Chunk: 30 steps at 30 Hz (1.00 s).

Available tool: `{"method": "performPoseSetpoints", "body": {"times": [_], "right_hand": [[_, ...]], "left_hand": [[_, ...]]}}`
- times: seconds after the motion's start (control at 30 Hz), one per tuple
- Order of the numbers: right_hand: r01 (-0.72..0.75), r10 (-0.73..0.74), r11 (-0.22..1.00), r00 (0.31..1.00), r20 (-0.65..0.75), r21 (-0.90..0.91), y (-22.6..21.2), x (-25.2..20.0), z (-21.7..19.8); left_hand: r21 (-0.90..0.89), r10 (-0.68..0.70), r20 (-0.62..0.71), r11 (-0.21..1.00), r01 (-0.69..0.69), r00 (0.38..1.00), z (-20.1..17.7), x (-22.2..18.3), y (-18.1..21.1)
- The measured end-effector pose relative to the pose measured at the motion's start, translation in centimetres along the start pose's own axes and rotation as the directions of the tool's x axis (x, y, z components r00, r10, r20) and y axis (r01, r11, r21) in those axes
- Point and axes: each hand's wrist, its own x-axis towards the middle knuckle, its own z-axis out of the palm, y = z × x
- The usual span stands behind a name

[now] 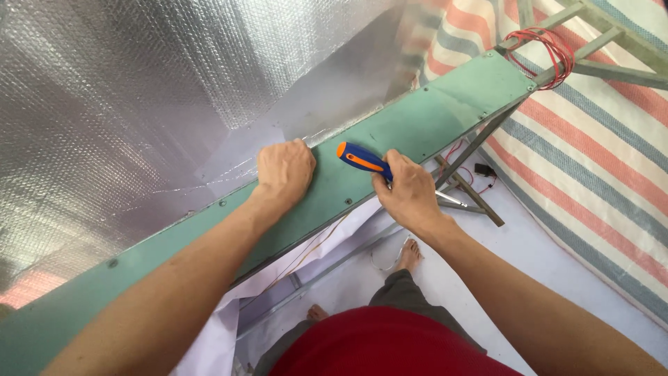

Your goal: Using a screwdriver to tuck a white liner into the slot of a green metal beam

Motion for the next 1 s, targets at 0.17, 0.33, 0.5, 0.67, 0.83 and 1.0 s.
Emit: {"method": "performPoseSetpoints", "body": {"times": [0.17, 0.33, 0.5, 0.67, 0.83, 1.0], "right_hand": [[0.016, -0.016, 1.0, 1.0, -0.01, 0.018, -0.1, 0.0, -0.2], [0.009, -0.009, 1.0, 1.0, -0.006, 0.02, -0.1, 0.0, -0.3], [0.019, -0.019, 1.0, 1.0, -0.004, 0.023, 0.1, 0.0, -0.1], [0.023, -0.023, 0.999, 1.0, -0.014, 0.028, -0.1, -0.1, -0.3], [0.021, -0.021, 1.0, 1.0, -0.015, 0.003, -0.2, 0.0, -0.3], [0.023, -0.024, 1.0, 1.0, -0.012, -0.005, -0.3, -0.1, -0.3]], "left_hand": [[0.077, 0.187, -0.007, 0.979, -0.186, 0.982, -0.3, 0.3, -1.2], [0.192, 0.397, 0.017, 0.9, -0.392, 0.918, 0.3, 1.1, -2.7], [0.165, 0.453, 0.027, 0.877, -0.45, 0.891, -1.5, 1.0, -3.1], [0.126, 0.382, -0.025, 0.918, -0.376, 0.924, -1.0, 0.3, -2.9], [-0.055, 0.16, -0.023, 0.985, -0.161, 0.987, -2.3, -1.2, -2.1], [-0.03, 0.162, -0.058, 0.986, -0.164, 0.985, -0.1, -0.7, -1.9]]}}
